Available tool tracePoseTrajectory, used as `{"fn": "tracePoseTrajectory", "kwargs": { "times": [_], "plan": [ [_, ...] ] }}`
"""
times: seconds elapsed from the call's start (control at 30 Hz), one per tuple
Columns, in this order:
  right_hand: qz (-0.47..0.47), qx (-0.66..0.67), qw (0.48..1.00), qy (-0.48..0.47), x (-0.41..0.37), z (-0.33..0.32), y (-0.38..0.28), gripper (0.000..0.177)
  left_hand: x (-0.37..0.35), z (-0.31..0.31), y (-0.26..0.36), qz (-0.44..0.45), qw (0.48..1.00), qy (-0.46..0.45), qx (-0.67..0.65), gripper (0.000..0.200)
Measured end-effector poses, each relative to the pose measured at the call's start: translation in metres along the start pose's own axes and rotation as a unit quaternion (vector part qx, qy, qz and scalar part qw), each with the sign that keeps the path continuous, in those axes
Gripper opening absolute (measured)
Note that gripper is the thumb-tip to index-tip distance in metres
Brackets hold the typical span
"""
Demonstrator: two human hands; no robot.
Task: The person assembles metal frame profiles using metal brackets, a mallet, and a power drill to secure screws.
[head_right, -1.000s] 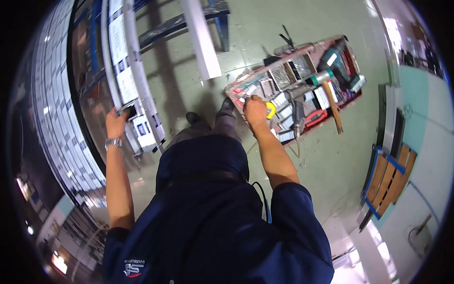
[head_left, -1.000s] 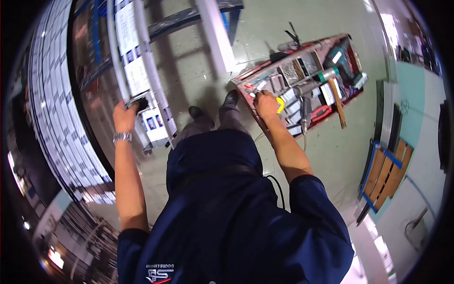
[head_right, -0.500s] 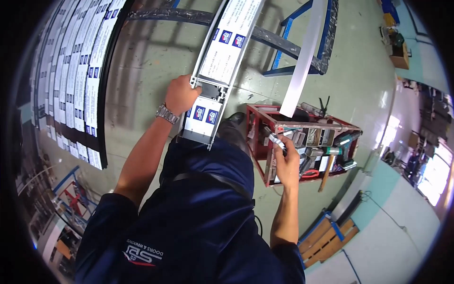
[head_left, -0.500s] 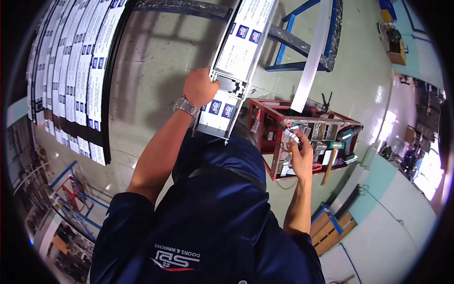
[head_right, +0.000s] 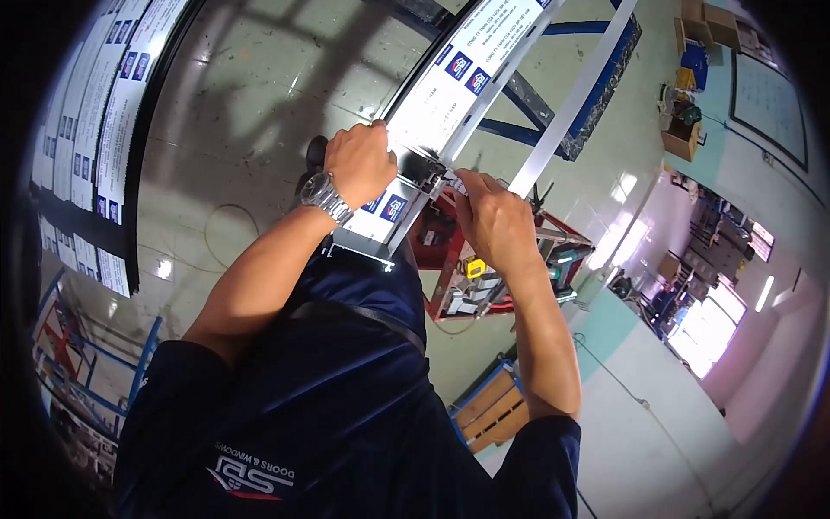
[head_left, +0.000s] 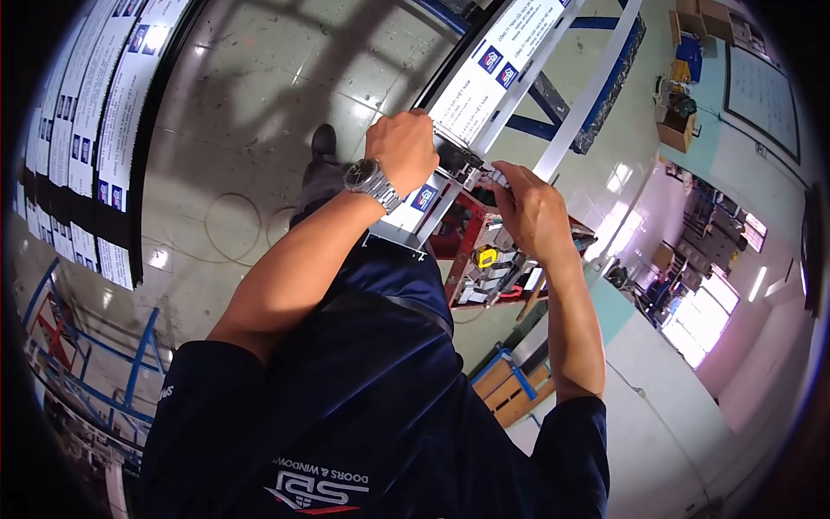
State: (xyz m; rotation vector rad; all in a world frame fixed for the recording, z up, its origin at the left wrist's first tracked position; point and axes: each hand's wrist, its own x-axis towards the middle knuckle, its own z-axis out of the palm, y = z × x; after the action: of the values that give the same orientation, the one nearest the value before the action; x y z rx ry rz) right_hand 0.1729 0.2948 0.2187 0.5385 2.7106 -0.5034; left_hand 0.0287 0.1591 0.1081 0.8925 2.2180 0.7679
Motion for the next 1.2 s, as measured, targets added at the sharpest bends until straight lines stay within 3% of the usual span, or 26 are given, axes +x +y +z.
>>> {"fn": "tracePoseTrajectory", "kwargs": {
  "times": [0.03,0.13,0.27,0.43,0.57,0.63,0.97,1.1,1.2],
  "plan": [
    [0.001,-0.006,1.000,-0.008,0.002,-0.001,-0.004,0.027,0.000,0.000,0.000,-0.003,1.000,-0.002,-0.009,0.022],
    [0.005,-0.221,0.974,-0.058,0.014,-0.003,-0.015,0.018,-0.001,-0.001,-0.001,0.010,1.000,0.003,-0.029,0.022],
    [-0.015,-0.283,0.951,-0.121,0.032,-0.010,-0.020,0.014,-0.001,0.000,-0.004,0.024,0.999,0.023,-0.039,0.021],
    [-0.105,-0.361,0.898,-0.228,0.043,-0.015,-0.020,0.008,0.000,0.000,-0.003,0.013,0.999,0.016,-0.035,0.020],
    [-0.182,-0.344,0.898,-0.202,0.052,-0.017,-0.020,0.007,-0.002,-0.002,-0.002,0.012,0.999,0.021,-0.028,0.021],
    [-0.088,-0.359,0.890,-0.265,0.058,-0.021,-0.032,0.013,-0.003,0.000,-0.002,0.004,0.999,0.016,-0.037,0.021],
    [-0.072,-0.373,0.880,-0.284,0.074,-0.017,-0.046,0.012,-0.001,-0.002,-0.002,0.000,0.999,0.010,-0.035,0.021],
    [-0.083,-0.357,0.897,-0.247,0.057,0.001,-0.016,0.012,-0.001,0.000,-0.002,-0.001,0.999,0.007,-0.044,0.021],
    [-0.115,-0.257,0.948,-0.150,0.054,0.002,-0.005,0.029,-0.001,-0.003,-0.002,-0.004,0.999,0.005,-0.039,0.022]
  ]
}}
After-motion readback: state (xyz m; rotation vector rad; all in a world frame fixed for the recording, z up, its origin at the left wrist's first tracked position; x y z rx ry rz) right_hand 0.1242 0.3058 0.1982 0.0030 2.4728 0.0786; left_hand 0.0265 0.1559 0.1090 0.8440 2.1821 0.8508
